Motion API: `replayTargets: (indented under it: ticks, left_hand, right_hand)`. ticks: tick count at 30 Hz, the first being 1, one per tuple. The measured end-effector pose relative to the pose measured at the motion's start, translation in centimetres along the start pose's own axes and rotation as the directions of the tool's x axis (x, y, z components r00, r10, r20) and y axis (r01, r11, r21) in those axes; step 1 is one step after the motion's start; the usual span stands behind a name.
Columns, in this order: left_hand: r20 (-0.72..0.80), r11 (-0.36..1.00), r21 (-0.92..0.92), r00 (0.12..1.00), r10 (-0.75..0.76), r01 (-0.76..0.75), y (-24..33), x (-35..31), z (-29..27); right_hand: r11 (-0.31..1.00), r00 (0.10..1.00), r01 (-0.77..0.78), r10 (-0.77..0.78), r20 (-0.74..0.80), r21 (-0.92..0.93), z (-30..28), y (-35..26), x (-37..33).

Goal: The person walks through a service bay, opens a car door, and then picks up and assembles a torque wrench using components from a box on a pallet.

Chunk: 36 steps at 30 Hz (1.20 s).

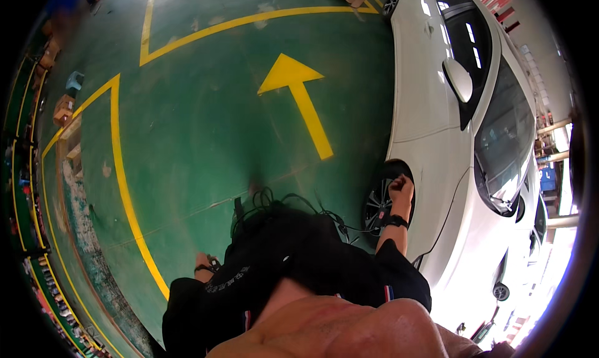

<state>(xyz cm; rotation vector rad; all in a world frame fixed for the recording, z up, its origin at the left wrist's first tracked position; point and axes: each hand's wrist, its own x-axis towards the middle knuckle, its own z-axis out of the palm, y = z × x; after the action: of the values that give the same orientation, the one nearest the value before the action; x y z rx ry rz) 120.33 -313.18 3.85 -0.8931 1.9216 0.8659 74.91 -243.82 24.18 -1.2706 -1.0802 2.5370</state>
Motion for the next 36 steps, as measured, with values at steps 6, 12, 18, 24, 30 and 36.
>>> replayTargets:
  ticks: [6, 12, 18, 24, 30, 36]
  left_hand:
    - [-0.201, 0.685, -0.728, 0.962, -0.184, -0.021, 19.4, 13.6, -23.3]
    - [-0.574, 0.846, -0.441, 0.819, -0.010, -0.298, 37.0, 24.0, -37.2]
    - [-0.153, 0.622, -0.781, 0.945, -0.287, 0.063, 45.9, 26.9, -40.5]
    - [0.088, 0.173, -0.964, 0.861, -0.502, 0.200, 52.8, 29.0, -44.0]
    - [0.012, 0.418, -0.883, 0.902, -0.431, 0.211, 63.6, 33.9, -51.2]
    - [0.042, 0.542, -0.815, 0.954, -0.298, 0.206, 76.9, 50.3, -63.2]
  right_hand:
    - [0.983, 0.990, 0.030, -0.004, -0.142, 0.183, 6.3, 2.4, 3.0]
    - [0.955, 0.975, -0.001, 0.067, -0.210, 0.298, 14.6, 4.4, 12.6]
    - [0.959, 0.998, -0.006, 0.025, -0.065, 0.285, 31.0, 1.9, 23.4]
    - [0.999, 0.993, 0.009, -0.004, 0.115, -0.043, 54.3, -2.6, 31.5]
    - [0.993, 0.994, 0.020, -0.007, 0.110, -0.119, 68.1, -2.6, 41.7]
    - [0.922, 0.982, 0.056, 0.019, -0.189, 0.383, 67.8, -3.1, 50.4]
